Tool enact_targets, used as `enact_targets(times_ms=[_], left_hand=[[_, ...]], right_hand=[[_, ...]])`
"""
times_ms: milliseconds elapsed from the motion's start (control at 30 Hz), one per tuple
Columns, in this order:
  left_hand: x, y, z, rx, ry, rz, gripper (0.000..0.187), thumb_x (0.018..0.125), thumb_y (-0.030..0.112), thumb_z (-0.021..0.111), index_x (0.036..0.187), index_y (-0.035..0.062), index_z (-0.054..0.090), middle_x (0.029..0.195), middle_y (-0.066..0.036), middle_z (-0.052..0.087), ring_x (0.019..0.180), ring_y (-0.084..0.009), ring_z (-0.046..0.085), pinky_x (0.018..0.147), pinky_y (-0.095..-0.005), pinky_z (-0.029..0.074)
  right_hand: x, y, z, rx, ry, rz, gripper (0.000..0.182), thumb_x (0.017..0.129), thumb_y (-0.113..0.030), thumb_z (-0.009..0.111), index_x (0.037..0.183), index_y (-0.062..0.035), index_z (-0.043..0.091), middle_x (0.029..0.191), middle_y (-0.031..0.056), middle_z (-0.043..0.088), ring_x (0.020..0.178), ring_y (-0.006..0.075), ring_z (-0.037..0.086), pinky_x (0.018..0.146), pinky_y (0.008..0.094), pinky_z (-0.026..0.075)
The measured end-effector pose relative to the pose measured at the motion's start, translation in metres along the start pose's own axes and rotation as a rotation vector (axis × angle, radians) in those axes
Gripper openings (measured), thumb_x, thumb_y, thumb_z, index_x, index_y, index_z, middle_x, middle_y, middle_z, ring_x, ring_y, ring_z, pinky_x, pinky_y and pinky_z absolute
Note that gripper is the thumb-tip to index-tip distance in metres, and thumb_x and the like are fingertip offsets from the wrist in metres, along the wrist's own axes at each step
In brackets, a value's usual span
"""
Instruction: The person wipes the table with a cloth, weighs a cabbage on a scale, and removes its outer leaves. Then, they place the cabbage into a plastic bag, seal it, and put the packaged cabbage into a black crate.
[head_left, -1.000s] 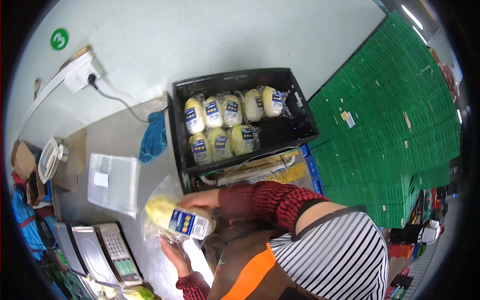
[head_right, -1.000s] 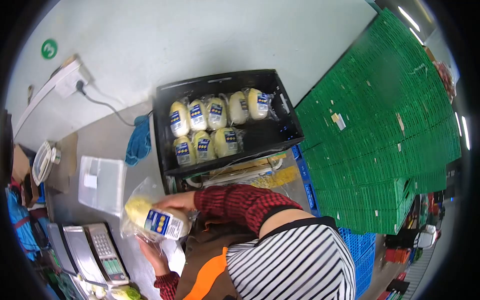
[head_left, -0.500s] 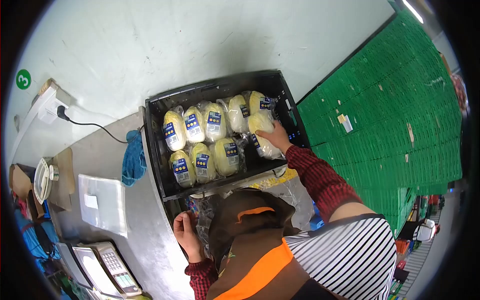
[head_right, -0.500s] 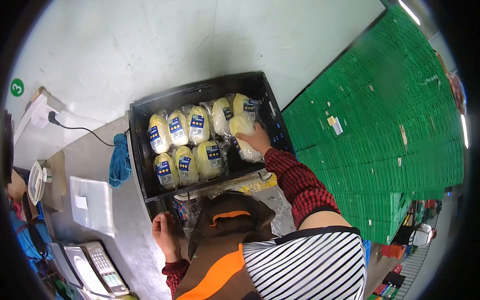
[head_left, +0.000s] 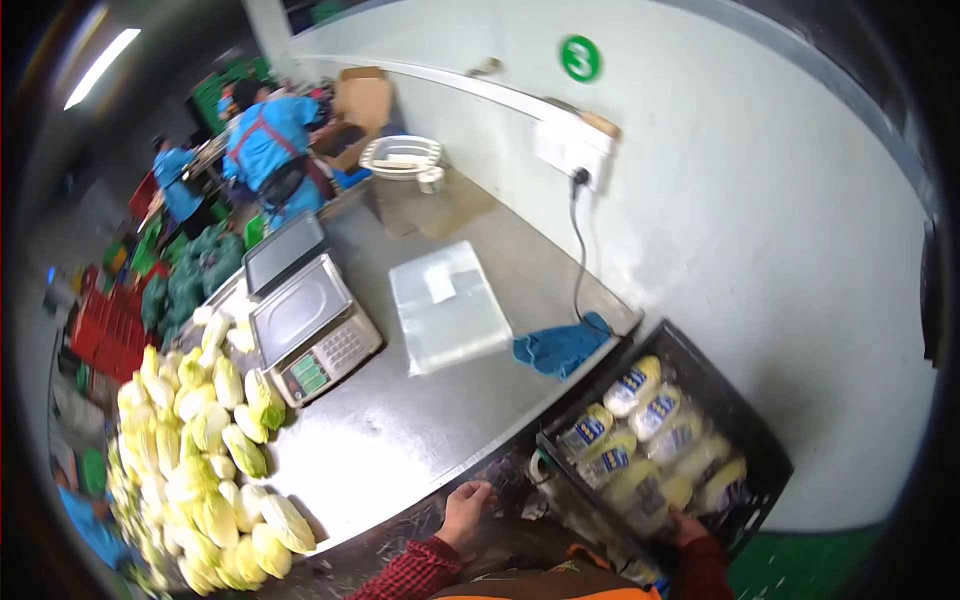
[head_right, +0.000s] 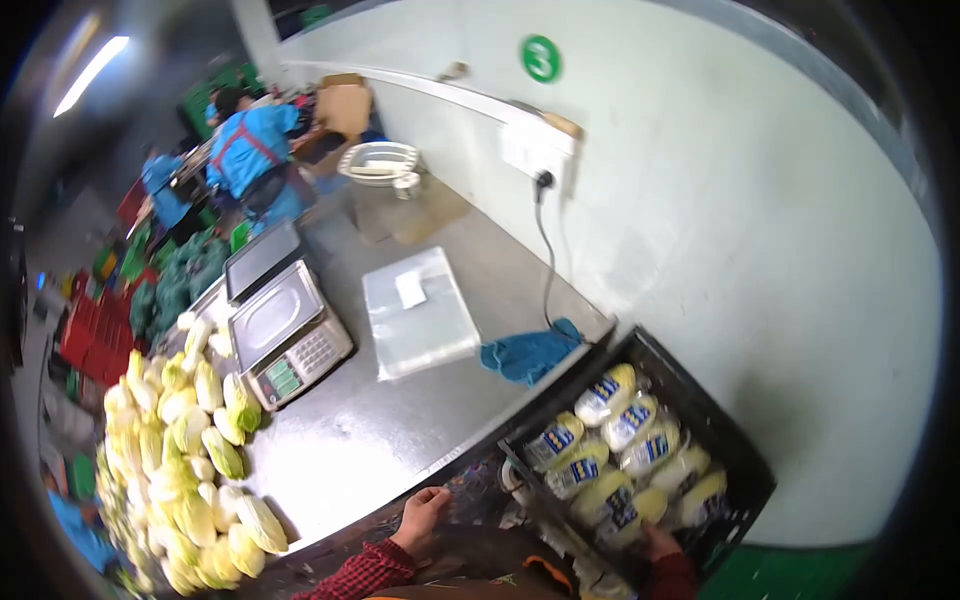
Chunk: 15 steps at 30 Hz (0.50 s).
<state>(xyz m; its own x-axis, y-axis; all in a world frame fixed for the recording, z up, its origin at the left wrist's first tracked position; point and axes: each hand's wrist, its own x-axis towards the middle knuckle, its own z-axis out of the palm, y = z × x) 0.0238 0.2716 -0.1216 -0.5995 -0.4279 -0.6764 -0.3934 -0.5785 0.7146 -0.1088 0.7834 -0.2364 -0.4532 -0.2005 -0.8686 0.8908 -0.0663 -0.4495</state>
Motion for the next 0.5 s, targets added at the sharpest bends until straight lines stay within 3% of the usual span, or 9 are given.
enact_targets(times_ms=[33,67,133,167,267,333,400,467,500], left_hand=[[0.004,-0.005,0.001,-0.033,0.009,0.028,0.016,0.096,0.019,0.062,0.098,0.0031,0.064,0.088,-0.004,0.067,0.076,-0.0112,0.062,0.070,-0.0258,0.051],[0.007,-0.003,0.000,0.000,-0.038,0.032,0.017,0.096,0.020,0.063,0.098,0.0031,0.065,0.089,-0.004,0.067,0.078,-0.0108,0.062,0.072,-0.0254,0.051],[0.012,0.010,-0.008,0.094,-0.133,0.089,0.021,0.096,0.023,0.063,0.101,0.0029,0.065,0.090,-0.002,0.067,0.081,-0.0098,0.062,0.075,-0.0242,0.050],[0.008,0.020,-0.015,0.136,-0.139,0.112,0.022,0.096,0.023,0.064,0.103,0.0026,0.065,0.091,-0.003,0.068,0.083,-0.0100,0.062,0.077,-0.0243,0.050],[0.001,0.043,-0.048,0.212,-0.088,0.153,0.026,0.096,0.024,0.064,0.108,0.0009,0.066,0.097,-0.004,0.069,0.089,-0.0106,0.063,0.082,-0.0252,0.050],[0.013,0.040,-0.089,0.222,-0.057,0.182,0.026,0.096,0.022,0.064,0.110,0.0003,0.065,0.100,-0.006,0.070,0.092,-0.0139,0.065,0.084,-0.0284,0.052],[0.027,0.039,-0.128,-0.055,0.037,0.079,0.025,0.095,0.021,0.064,0.109,0.0003,0.065,0.099,-0.007,0.070,0.091,-0.0167,0.066,0.082,-0.0309,0.053],[0.035,0.047,-0.164,-0.087,0.135,0.100,0.024,0.094,0.023,0.065,0.105,0.0012,0.065,0.097,-0.007,0.070,0.089,-0.0160,0.066,0.078,-0.0298,0.054],[0.039,0.053,-0.179,-0.097,0.153,0.126,0.024,0.095,0.023,0.064,0.106,0.0015,0.065,0.097,-0.006,0.069,0.089,-0.0155,0.066,0.078,-0.0292,0.053]], right_hand=[[-0.034,-0.028,0.041,-0.312,0.092,0.039,0.056,0.099,-0.046,0.051,0.133,-0.0011,0.050,0.131,0.0144,0.058,0.117,0.0308,0.058,0.098,0.0477,0.047],[-0.016,-0.027,0.033,-0.196,0.009,0.126,0.057,0.101,-0.047,0.045,0.131,0.0010,0.052,0.125,0.0164,0.062,0.114,0.0301,0.060,0.097,0.0434,0.049],[-0.021,-0.032,0.021,-0.138,0.108,0.282,0.049,0.088,-0.037,0.070,0.123,-0.0059,0.058,0.111,0.0140,0.066,0.099,0.0335,0.063,0.089,0.0449,0.051],[-0.027,-0.034,0.023,-0.228,0.134,0.296,0.047,0.087,-0.036,0.070,0.120,-0.0050,0.059,0.110,0.0143,0.066,0.099,0.0331,0.063,0.088,0.0444,0.051],[-0.045,-0.064,0.023,-0.999,0.439,0.150,0.043,0.085,-0.032,0.071,0.114,-0.0023,0.061,0.106,0.0154,0.068,0.099,0.0317,0.064,0.087,0.0429,0.052],[-0.059,-0.098,0.044,-1.371,0.765,-0.053,0.041,0.083,-0.030,0.071,0.110,-0.0005,0.063,0.104,0.0160,0.069,0.099,0.0308,0.065,0.087,0.0418,0.052],[-0.066,-0.137,0.093,-1.359,0.949,-0.502,0.038,0.081,-0.027,0.072,0.105,0.0013,0.065,0.102,0.0167,0.069,0.099,0.0298,0.066,0.086,0.0408,0.052],[-0.073,-0.172,0.179,-1.157,0.821,-1.011,0.038,0.067,-0.011,0.077,0.102,0.0016,0.065,0.088,0.0164,0.068,0.082,0.0273,0.067,0.076,0.0380,0.054],[-0.055,-0.181,0.211,-1.091,0.712,-1.097,0.035,0.068,-0.008,0.076,0.100,0.0016,0.066,0.086,0.0153,0.068,0.080,0.0251,0.068,0.074,0.0363,0.054]])
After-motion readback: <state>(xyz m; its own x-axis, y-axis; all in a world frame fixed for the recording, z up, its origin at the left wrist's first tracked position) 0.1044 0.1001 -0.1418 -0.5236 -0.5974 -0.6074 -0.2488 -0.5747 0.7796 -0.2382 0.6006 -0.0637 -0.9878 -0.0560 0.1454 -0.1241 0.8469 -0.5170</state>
